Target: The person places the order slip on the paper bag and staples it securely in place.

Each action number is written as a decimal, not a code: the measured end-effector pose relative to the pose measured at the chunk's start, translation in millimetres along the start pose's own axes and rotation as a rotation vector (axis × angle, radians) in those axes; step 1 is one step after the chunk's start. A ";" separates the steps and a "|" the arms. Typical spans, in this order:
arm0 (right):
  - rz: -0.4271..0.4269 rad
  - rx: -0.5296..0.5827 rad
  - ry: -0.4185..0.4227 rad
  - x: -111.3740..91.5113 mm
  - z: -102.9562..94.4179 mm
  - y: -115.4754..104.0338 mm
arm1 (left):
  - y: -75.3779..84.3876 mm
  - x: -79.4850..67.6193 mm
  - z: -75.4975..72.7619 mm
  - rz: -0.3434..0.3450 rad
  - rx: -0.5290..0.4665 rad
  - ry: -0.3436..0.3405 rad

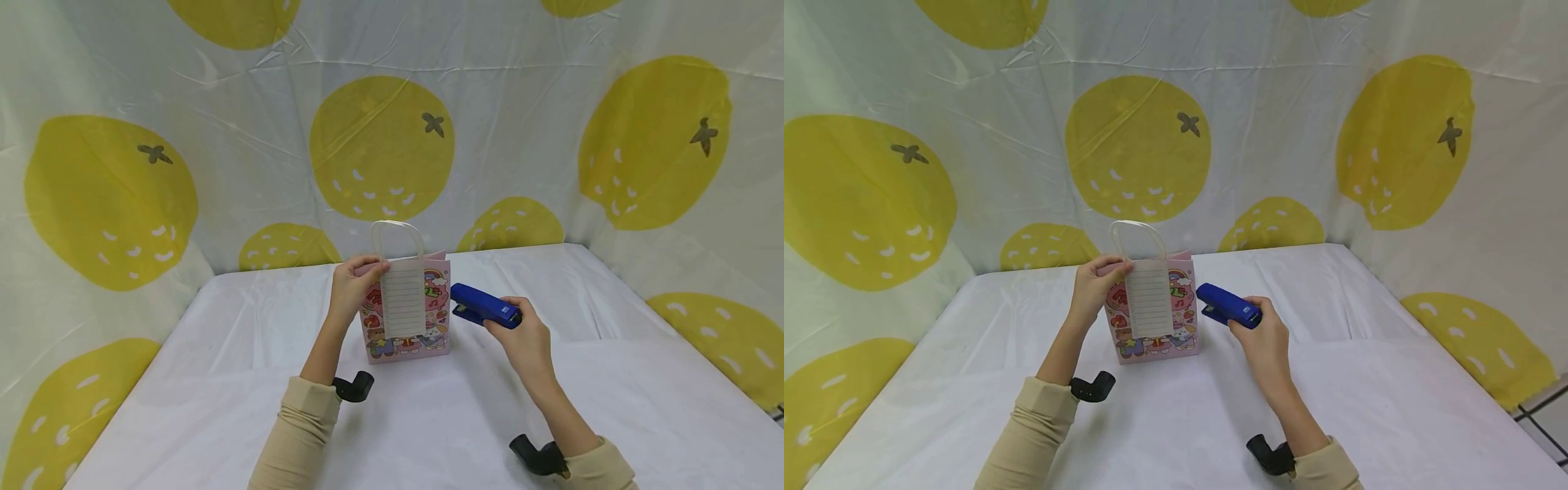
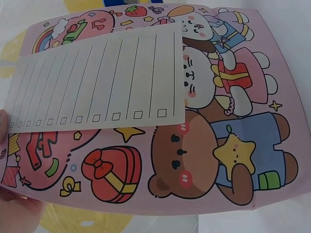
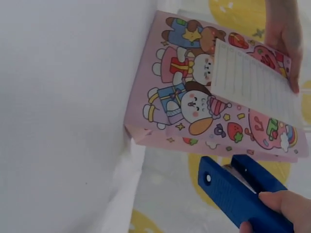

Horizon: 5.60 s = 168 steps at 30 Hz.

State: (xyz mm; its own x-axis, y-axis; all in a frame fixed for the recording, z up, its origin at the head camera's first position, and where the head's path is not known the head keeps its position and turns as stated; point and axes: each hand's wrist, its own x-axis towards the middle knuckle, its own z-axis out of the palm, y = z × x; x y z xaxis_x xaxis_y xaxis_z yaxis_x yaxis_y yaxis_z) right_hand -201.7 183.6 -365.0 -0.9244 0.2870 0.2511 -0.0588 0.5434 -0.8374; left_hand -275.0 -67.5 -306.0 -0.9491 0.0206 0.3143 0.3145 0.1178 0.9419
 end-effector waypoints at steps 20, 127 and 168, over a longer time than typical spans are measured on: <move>0.137 0.794 -0.018 6.7 -6.5 -13.0 | -14.7 5.4 1.6 0.039 -0.022 0.013; 0.261 1.169 -0.421 61.1 -8.8 -93.4 | -17.0 5.3 -0.3 0.046 -0.060 -0.009; 0.042 0.648 -0.200 83.1 25.6 -117.1 | 10.3 -7.6 -1.8 0.035 -0.027 -0.026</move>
State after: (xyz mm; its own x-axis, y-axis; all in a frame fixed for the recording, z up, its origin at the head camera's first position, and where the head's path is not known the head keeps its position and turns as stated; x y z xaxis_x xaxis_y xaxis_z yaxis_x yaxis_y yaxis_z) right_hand -281.3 123.6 -258.4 -0.9791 0.1119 0.1698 -0.1778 -0.0652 -0.9819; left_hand -264.6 -68.3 -298.4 -0.9375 0.0501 0.3443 0.3476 0.0900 0.9333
